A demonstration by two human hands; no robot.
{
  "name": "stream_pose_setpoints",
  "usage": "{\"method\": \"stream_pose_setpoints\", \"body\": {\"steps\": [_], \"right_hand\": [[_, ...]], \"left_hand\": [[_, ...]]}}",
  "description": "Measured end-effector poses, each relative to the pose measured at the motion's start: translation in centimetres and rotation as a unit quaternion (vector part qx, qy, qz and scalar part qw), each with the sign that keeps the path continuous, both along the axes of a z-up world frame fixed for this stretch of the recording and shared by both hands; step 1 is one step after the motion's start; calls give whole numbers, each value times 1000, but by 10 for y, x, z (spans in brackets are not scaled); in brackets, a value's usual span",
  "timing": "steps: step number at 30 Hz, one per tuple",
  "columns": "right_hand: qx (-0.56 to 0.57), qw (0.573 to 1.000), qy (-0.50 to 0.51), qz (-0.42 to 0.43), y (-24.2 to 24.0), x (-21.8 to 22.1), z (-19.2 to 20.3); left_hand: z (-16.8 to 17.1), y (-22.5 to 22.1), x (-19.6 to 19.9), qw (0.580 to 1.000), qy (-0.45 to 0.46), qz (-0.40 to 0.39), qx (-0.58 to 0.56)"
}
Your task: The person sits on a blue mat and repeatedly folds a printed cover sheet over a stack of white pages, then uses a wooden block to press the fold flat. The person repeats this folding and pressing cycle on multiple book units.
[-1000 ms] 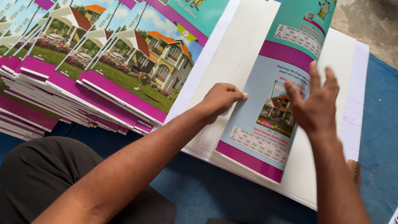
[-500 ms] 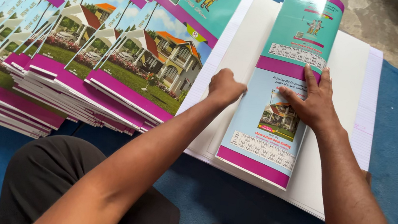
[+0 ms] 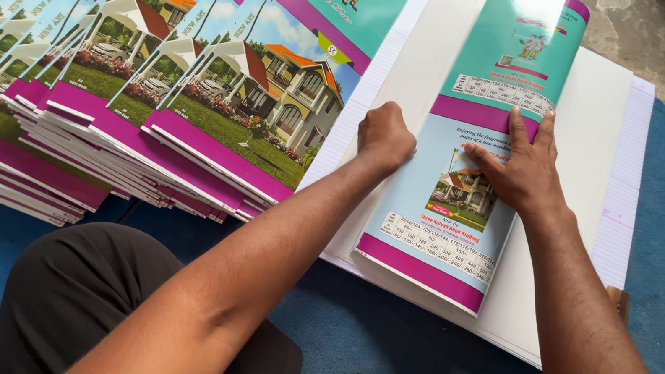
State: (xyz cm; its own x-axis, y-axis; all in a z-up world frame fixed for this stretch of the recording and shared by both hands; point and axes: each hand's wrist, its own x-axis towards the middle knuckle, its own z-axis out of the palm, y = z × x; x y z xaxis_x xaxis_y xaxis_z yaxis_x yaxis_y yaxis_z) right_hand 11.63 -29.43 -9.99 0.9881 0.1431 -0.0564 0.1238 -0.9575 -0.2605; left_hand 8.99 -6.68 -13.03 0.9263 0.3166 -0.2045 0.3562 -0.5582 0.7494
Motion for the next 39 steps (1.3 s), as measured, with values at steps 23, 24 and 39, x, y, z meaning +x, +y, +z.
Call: {"method": "stream_pose_setpoints", "body": {"steps": [23, 24, 39], "right_hand": [[-92, 996, -5, 10, 9, 1, -14], [-93, 996, 0, 7, 9, 1, -16], [-82, 995, -41, 46, -4, 6, -54]], "left_hand": [[9, -6, -9, 999, -24, -20, 18], [10, -7, -10, 999, -30, -22, 19], [-21, -40, 15, 893, -123, -289, 323]]}}
